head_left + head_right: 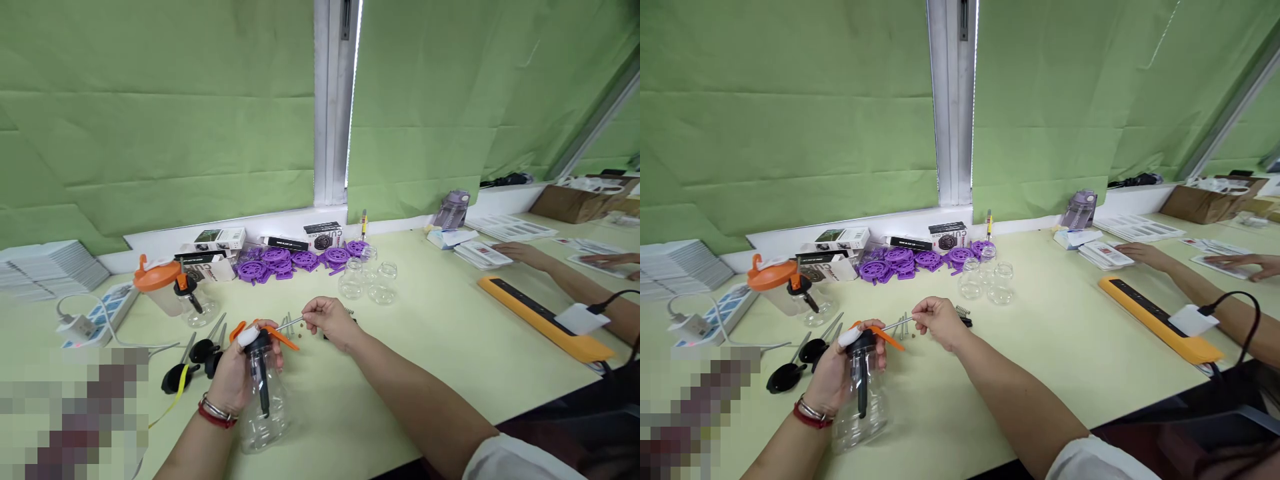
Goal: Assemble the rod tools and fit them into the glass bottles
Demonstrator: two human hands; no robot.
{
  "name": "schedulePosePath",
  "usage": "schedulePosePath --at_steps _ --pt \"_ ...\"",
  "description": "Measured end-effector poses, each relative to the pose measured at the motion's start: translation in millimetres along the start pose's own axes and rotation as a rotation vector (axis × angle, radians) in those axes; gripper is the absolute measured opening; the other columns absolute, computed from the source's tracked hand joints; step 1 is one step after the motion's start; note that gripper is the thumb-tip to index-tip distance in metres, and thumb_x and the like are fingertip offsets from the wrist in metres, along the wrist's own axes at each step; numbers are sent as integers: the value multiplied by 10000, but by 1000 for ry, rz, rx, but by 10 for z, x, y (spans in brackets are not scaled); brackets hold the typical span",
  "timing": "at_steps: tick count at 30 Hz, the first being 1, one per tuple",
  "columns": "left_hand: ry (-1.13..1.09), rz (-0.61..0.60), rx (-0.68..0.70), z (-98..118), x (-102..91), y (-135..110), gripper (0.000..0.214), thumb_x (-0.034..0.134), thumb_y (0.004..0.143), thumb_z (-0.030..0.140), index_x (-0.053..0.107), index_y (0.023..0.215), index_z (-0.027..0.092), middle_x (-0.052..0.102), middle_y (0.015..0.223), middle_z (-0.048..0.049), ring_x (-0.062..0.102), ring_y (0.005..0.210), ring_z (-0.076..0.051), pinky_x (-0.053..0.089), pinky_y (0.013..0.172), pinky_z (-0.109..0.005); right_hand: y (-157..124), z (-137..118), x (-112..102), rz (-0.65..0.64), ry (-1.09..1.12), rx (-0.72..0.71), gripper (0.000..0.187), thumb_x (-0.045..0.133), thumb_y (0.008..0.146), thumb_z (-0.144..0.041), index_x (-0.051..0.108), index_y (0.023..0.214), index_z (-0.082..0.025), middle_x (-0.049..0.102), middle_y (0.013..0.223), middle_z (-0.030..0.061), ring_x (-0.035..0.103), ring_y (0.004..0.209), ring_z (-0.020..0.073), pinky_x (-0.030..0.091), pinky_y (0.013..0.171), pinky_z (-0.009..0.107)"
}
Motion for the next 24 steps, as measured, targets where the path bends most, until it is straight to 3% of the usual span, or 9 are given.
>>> schedulePosePath --at_steps 5,8,10,12,18,24 --pt "-87 77 -35 89 -58 -7 256 515 801 343 623 923 146 621 666 -52 603 534 -189 490 514 -317 29 18 -74 42 -125 -75 188 703 659 -304 605 735 -162 602 613 -16 598 586 134 475 603 280" --pt "-120 132 -7 139 -59 -17 252 529 784 345 628 909 150 623 657 -53 606 541 -192 495 504 -313 57 36 -105 4 -650 -58 85 632 756 -259 637 750 -175 645 695 18 614 673 152 436 628 265" --pt "-142 154 16 152 -48 -22 240 534 775 335 630 902 155 627 654 -53 610 546 -193 503 510 -318 86 70 -79 -109 -1099 -90 90 634 780 -250 665 735 -178 672 769 42 612 747 165 401 657 261" --pt "-157 163 16 147 -43 -23 228 537 772 324 631 897 159 631 653 -51 610 543 -188 509 517 -322 123 124 -34 -212 -1356 -121 92 670 767 -255 680 725 -174 678 819 52 604 778 175 370 658 261" --pt "-151 111 23 101 -89 -8 244 526 793 343 623 927 164 637 668 -55 618 551 -198 491 496 -307 221 253 16 -271 -1444 -119 97 707 748 -275 696 761 -179 665 804 38 591 742 160 319 612 246" --pt "-103 120 33 114 -78 -14 257 509 805 359 616 932 163 632 676 -57 621 567 -206 492 522 -317 152 199 4 -280 -1479 -195 153 675 777 -311 696 890 -211 651 867 33 583 783 158 312 613 244"
Point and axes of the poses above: each hand's wrist, its own y-axis towards the middle knuckle, its own x-axis out of the palm, z = x × y, the point moved 1 cm from there along y, towards the middle knuckle
